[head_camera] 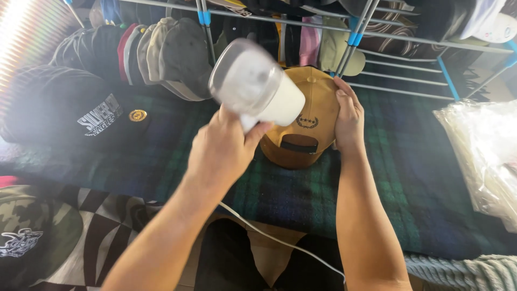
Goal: Cleaning and reshaping a yellow baseball cap using a hair dryer and a brush on a workbench.
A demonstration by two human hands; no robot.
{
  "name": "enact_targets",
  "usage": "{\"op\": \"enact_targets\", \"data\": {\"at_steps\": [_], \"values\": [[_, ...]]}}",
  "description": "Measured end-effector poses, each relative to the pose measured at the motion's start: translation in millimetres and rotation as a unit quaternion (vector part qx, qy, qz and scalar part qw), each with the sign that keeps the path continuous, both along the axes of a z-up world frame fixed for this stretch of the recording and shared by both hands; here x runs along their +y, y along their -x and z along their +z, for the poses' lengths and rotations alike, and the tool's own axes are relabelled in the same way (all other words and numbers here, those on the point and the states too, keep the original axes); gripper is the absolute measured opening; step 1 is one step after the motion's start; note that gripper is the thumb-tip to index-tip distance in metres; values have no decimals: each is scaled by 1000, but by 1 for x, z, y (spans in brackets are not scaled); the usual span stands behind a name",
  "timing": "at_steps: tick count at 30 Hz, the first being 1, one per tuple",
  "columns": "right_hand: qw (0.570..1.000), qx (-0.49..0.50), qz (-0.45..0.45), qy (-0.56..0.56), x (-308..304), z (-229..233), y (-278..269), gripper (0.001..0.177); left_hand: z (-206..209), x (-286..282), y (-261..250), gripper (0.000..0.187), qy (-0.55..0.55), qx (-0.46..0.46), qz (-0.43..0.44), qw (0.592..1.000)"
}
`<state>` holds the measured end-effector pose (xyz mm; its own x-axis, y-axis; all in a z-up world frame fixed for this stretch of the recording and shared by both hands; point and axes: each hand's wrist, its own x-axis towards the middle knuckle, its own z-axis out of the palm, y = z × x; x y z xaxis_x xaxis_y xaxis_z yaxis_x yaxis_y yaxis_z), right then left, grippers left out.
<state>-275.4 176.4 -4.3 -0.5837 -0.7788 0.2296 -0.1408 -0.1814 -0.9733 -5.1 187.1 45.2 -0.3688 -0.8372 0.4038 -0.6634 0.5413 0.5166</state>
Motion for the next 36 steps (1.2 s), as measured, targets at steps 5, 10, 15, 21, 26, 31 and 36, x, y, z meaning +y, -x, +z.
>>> {"op": "enact_targets", "data": {"at_steps": [5, 10, 15, 21, 26, 31, 36], "values": [[989, 39, 51, 132, -11, -35, 21, 41, -67, 17, 14, 55, 201, 92, 85, 972], [990, 32, 54, 123, -18, -43, 28, 40, -86, 25, 22, 54, 158, 116, 86, 977], [990, 21, 48, 133, -27, -54, 38, 39, -103, 30, 20, 52, 101, 143, 80, 981], [991, 4, 41, 128, -24, -51, 34, 40, -115, 28, 18, 52, 44, 169, 73, 982], [991, 14, 42, 124, -24, -50, 32, 40, -123, 29, 16, 52, 2, 188, 68, 980], [991, 14, 42, 125, -24, -51, 34, 40, -135, 34, 14, 54, -39, 208, 57, 976], [991, 7, 42, 131, -26, -51, 33, 40, -152, 43, 12, 57, -97, 233, 53, 966]]}}
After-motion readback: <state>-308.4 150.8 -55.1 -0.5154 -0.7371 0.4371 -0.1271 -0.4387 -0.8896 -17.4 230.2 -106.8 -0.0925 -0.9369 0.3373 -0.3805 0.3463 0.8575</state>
